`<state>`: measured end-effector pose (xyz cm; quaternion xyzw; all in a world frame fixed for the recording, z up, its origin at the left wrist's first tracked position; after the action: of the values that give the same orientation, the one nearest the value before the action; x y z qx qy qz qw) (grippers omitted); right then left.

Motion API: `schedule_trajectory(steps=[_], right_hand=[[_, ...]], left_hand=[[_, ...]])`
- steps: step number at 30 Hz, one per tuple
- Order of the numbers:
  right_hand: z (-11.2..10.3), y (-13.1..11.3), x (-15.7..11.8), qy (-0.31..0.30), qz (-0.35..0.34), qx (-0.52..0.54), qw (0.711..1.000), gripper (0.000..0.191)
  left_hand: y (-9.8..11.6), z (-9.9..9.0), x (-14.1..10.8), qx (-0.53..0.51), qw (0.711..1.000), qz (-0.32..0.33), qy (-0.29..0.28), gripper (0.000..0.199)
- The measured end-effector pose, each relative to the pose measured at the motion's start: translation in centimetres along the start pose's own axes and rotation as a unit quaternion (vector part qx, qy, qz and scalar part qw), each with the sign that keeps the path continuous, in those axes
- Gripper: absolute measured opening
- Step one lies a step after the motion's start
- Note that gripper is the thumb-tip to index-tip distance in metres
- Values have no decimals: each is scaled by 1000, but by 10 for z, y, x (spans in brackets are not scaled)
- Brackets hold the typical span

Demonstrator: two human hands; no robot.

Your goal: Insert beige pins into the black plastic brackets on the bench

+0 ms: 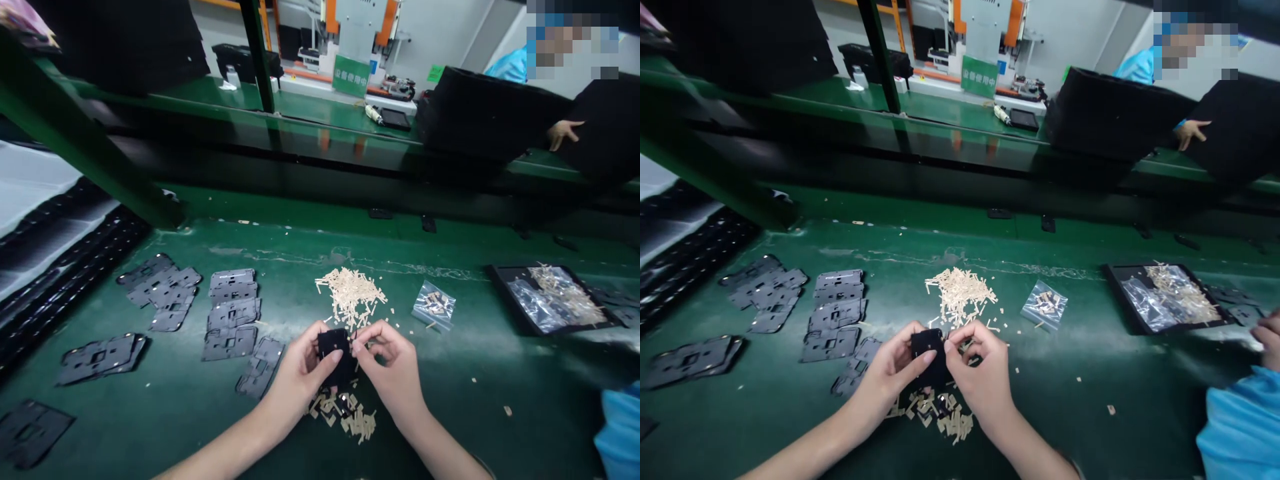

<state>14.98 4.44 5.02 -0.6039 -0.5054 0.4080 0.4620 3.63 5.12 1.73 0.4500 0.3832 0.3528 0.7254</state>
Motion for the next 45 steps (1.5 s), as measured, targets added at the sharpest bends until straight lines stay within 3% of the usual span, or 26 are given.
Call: schedule_trajectory(steps=[6,45], right_hand=[[-2,-3,-2,5,-11,-17,1000,5],[7,15,3,-69,79,107,989,9]], left_hand=[[10,-4,-6,81,994,58,38,15],[13,-3,-7,77,997,27,18,13]])
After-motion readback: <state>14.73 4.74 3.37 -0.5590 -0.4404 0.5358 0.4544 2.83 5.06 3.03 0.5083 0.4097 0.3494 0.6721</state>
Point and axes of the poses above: each hand's wrist, its own x-axis towards the middle knuckle, its own z-axis out of the palm, y = z × x, the point moved 9 cm from there along x, towards the middle knuckle, and after that the axes turned 1 degree about y, right-handed, at the moved point
